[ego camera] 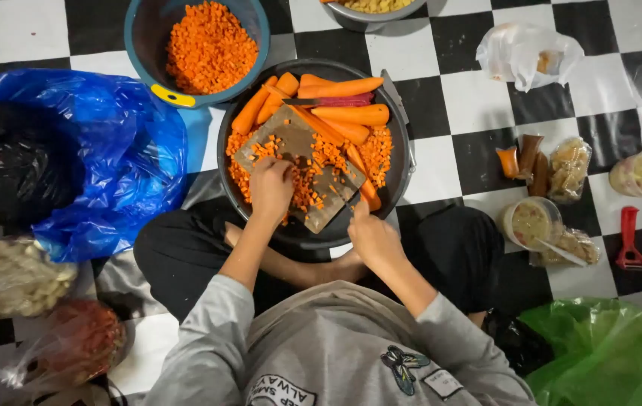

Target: Chopping whole carrots into small pieces using a large cleaver on a cutting board inside a large bowl.

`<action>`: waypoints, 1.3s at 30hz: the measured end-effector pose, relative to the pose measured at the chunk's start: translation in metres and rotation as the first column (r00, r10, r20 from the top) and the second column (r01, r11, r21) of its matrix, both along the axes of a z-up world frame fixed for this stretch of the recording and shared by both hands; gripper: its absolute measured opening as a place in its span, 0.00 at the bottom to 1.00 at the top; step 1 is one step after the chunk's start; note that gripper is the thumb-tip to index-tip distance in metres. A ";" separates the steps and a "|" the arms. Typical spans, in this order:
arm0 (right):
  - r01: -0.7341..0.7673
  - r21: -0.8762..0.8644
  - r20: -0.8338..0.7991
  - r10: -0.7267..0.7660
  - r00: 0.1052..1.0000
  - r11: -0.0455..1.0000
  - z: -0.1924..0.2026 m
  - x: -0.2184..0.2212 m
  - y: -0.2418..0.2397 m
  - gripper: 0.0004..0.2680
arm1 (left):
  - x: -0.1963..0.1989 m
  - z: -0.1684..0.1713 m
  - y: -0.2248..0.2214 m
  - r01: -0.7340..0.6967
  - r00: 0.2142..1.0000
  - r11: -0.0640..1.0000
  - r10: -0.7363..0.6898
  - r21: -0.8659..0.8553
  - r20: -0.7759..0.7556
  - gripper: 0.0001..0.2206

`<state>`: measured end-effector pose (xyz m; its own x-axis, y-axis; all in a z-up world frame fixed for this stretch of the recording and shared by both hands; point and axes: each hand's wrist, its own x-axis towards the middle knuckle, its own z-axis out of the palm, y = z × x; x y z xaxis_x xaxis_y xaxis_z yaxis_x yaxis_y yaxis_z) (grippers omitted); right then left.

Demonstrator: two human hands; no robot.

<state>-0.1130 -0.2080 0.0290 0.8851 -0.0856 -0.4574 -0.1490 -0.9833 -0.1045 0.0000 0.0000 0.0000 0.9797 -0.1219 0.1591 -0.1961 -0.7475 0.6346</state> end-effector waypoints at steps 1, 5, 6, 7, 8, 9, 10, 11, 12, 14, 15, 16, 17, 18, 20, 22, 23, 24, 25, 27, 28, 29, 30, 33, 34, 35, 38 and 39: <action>-0.001 -0.001 0.005 0.001 1.000 1.000 -0.012 0.002 -0.002 0.11 | -0.001 -0.003 0.003 -0.001 1.000 1.000 0.001 -0.001 0.005 0.05; 0.004 0.056 -0.047 -0.001 0.999 0.998 -0.005 0.005 0.004 0.12 | 0.014 0.005 0.003 0.021 0.951 0.989 -0.064 0.145 0.302 0.04; 0.051 0.090 -0.102 -0.041 0.994 0.995 0.009 0.005 0.009 0.13 | 0.021 0.011 0.001 0.045 0.890 0.964 -0.159 0.263 0.429 0.05; 0.055 0.087 -0.107 -0.045 0.993 0.995 0.006 0.002 0.007 0.13 | 0.041 -0.003 -0.011 0.050 0.891 0.964 -0.160 0.260 0.424 0.05; 0.095 0.129 -0.140 -0.077 0.987 0.987 0.003 0.000 0.004 0.14 | 0.060 -0.018 -0.024 0.106 0.837 0.934 -0.270 0.342 0.477 0.07; 0.139 0.172 -0.174 -0.108 0.979 0.975 0.000 -0.001 0.004 0.15 | 0.079 -0.032 -0.035 0.154 0.768 0.891 -0.380 0.428 0.516 0.09; 0.145 0.170 -0.179 -0.114 0.977 0.975 0.003 -0.011 0.004 0.15 | 0.089 -0.050 -0.043 0.161 0.768 0.890 -0.384 0.426 0.512 0.09; 0.146 0.179 -0.190 -0.112 0.975 0.973 0.007 -0.010 0.002 0.13 | 0.108 -0.064 -0.052 0.199 0.745 0.772 -0.520 0.604 0.419 0.09; 0.149 0.188 -0.202 -0.110 0.973 0.971 0.012 -0.010 0.000 0.11 | 0.128 -0.077 -0.062 0.229 0.717 0.617 -0.630 0.753 0.298 0.10; 0.161 0.234 -0.222 -0.109 0.969 0.959 0.010 -0.024 -0.002 0.10 | 0.139 -0.090 -0.067 0.235 0.659 0.585 -0.683 0.776 0.315 0.08; 0.167 0.284 -0.232 -0.101 0.967 0.944 0.009 -0.027 -0.003 0.10 | 0.149 -0.095 -0.069 0.227 0.598 0.552 -0.729 0.803 0.332 0.08; 0.163 0.282 -0.226 -0.099 0.969 0.946 0.012 -0.025 0.001 0.10 | 0.157 -0.098 -0.068 0.221 0.598 0.555 -0.727 0.802 0.338 0.08; 0.121 0.277 -0.208 -0.064 0.976 0.953 0.013 -0.027 0.006 0.09 | 0.160 -0.104 -0.066 0.254 0.560 0.548 -0.755 0.797 0.340 0.07; 0.080 0.272 -0.189 -0.028 0.981 0.959 0.015 -0.029 0.011 0.08 | 0.163 -0.110 -0.063 0.286 0.521 0.539 -0.781 0.792 0.343 0.07; 0.086 0.277 -0.197 -0.031 0.980 0.957 -0.008 -0.022 0.004 0.10 | 0.161 -0.074 -0.059 0.278 0.489 0.626 -0.745 0.729 0.453 0.05; 0.094 0.287 -0.223 -0.029 0.974 0.953 -0.028 -0.016 0.003 0.11 | 0.144 -0.027 -0.049 0.283 0.466 0.701 -0.697 0.655 0.544 0.03; 0.062 0.287 -0.245 0.011 0.969 0.956 -0.036 -0.012 0.005 0.12 | 0.133 0.004 -0.045 0.343 0.556 0.762 -0.636 0.549 0.535 0.06; 0.030 0.289 -0.267 0.051 0.962 0.957 -0.044 -0.008 0.006 0.13 | 0.122 0.034 -0.040 0.385 0.641 0.816 -0.572 0.431 0.511 0.09; 0.026 0.293 -0.276 0.059 0.959 0.956 -0.053 -0.006 0.011 0.13 | 0.112 0.058 -0.036 0.384 0.651 0.817 -0.570 0.430 0.502 0.09; -0.005 0.355 -0.273 0.109 0.956 0.935 -0.068 0.002 0.022 0.15 | 0.096 0.110 -0.028 0.310 0.825 0.945 -0.323 0.106 0.464 0.08; -0.011 0.359 -0.273 0.116 0.955 0.933 -0.063 0.001 0.024 0.15 | 0.091 0.116 -0.018 0.304 0.827 0.946 -0.319 0.110 0.462 0.08; -0.047 0.438 -0.110 0.106 0.988 0.898 -0.058 0.000 0.026 0.16 | 0.085 0.123 -0.010 0.283 0.879 0.949 -0.198 -0.140 0.433 0.12; -0.094 0.506 0.054 0.077 0.996 0.858 -0.052 -0.001 0.028 0.19 | 0.080 0.130 -0.001 0.237 0.924 0.894 -0.086 -0.380 0.373 0.16; 0.076 0.354 -0.134 -0.030 0.990 0.932 -0.013 0.019 0.021 0.15 | 0.074 0.087 0.047 0.039 0.958 0.784 0.146 -0.620 0.246 0.05; 0.081 0.351 -0.135 -0.035 0.990 0.933 -0.025 0.017 0.012 0.15 | 0.062 0.081 0.061 0.043 0.959 0.782 0.142 -0.622 0.245 0.05; 0.126 0.330 -0.097 -0.099 0.990 0.936 -0.036 0.018 0.003 0.13 | 0.051 0.075 0.076 -0.027 0.956 0.733 0.217 -0.680 0.196 0.09; 0.149 0.265 -0.054 -0.140 0.989 0.953 -0.025 0.014 0.004 0.12 | 0.021 0.052 0.113 -0.193 0.933 0.658 0.352 -0.728 0.071 0.16; 0.124 0.223 -0.049 -0.116 0.992 0.967 -0.014 0.013 0.009 0.11 | 0.011 0.044 0.124 -0.287 0.909 0.635 0.416 -0.717 0.005 0.20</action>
